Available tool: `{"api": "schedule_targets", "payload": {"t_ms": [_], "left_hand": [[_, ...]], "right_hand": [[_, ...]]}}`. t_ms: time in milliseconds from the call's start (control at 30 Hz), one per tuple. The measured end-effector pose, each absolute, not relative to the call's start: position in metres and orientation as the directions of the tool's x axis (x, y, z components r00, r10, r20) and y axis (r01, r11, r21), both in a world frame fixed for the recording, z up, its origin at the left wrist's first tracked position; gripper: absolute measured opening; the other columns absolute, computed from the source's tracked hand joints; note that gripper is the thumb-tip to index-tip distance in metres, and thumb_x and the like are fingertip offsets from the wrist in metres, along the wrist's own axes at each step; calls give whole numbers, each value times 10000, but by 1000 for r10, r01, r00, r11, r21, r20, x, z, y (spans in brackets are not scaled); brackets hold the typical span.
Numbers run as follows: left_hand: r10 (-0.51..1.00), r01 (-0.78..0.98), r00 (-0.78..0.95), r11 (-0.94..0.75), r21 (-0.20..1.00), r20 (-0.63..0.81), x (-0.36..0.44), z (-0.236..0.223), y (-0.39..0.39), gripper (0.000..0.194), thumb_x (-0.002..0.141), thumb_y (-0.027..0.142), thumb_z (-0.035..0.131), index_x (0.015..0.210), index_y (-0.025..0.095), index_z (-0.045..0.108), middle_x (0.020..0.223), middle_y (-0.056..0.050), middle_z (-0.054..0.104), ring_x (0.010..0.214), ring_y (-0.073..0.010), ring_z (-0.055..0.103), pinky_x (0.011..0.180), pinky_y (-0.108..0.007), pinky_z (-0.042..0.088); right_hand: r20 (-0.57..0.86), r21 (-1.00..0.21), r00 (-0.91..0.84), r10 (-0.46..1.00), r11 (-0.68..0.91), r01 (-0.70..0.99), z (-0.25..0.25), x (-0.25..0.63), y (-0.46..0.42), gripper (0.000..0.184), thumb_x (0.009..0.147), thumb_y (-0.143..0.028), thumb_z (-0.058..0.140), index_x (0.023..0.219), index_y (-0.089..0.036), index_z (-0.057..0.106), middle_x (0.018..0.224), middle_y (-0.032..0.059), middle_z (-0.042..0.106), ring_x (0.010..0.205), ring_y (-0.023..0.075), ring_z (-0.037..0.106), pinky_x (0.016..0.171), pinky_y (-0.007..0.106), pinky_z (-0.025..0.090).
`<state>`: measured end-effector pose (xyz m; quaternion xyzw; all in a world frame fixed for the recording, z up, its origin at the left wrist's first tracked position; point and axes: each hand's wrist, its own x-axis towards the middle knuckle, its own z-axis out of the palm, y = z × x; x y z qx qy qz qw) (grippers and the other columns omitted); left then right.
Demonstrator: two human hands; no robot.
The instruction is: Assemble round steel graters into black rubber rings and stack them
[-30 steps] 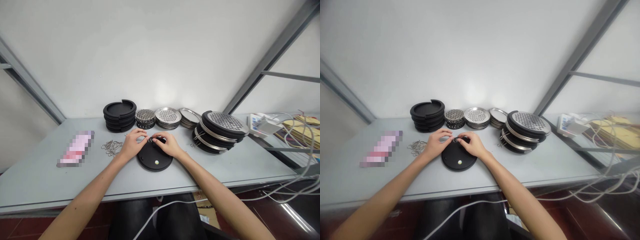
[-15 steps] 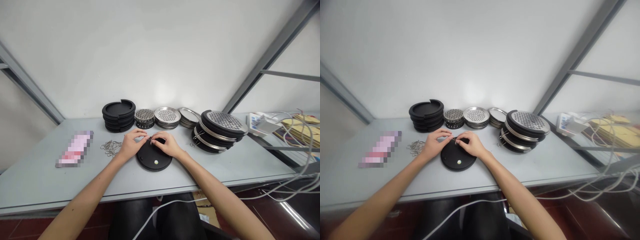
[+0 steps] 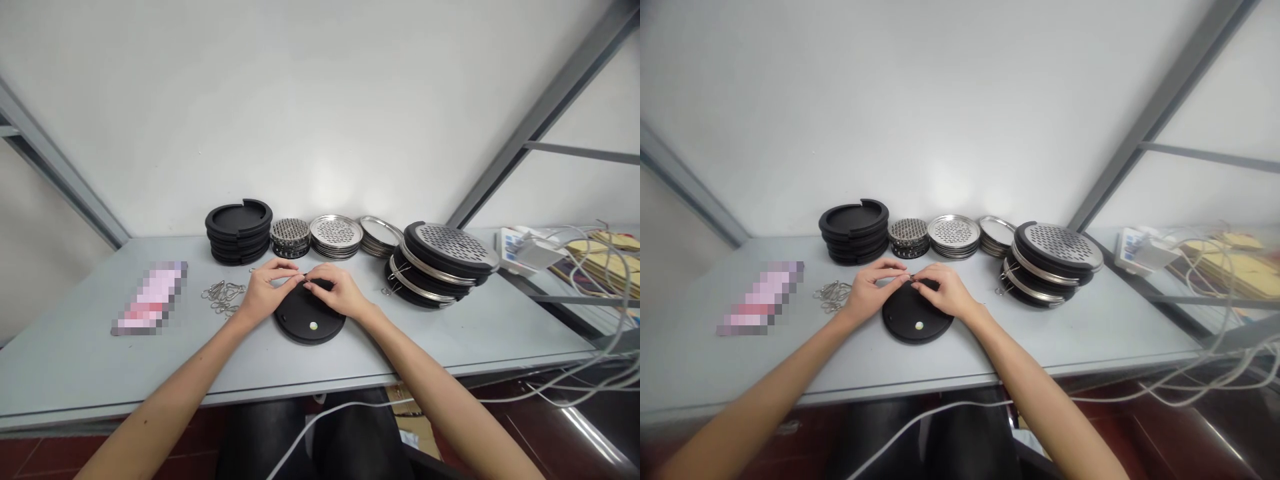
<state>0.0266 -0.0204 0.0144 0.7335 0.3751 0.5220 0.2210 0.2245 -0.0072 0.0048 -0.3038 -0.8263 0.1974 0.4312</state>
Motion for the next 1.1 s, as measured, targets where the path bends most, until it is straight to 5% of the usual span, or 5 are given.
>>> {"api": "schedule_targets", "payload": {"t_ms": [400, 600, 1100], "left_hand": [[825, 490, 197, -551, 676, 530, 24, 9, -12, 151, 859, 305, 622, 871, 203, 734, 962, -56, 687, 904, -200, 655, 724, -297, 545], [799, 591, 314, -587, 553, 513, 21, 0, -8, 234, 874, 301, 597, 1074, 200, 666, 1066, -72, 667, 1008, -226, 625, 935, -393, 493], [839, 689, 373, -536, 487, 396, 27, -3, -13, 472, 841, 412, 647, 1244, 183, 556, 1229, -119, 585, 1170, -304, 534, 1013, -468, 422]], "right_hand": [[529, -696, -282, 800, 600, 395, -1, 228, 0, 177, 878, -268, 588, 964, -240, 740, 937, 46, 753, 870, 203, 683, 828, 349, 529], [544, -693, -197, 815, 569, 442, -10, 229, 9, 186, 843, -227, 591, 946, -225, 746, 998, 59, 751, 958, 220, 684, 852, 366, 535], [460, -651, -332, 823, 567, 505, -14, 225, 16, 232, 844, -134, 584, 967, -224, 758, 972, 54, 756, 919, 225, 687, 862, 373, 532]]}}
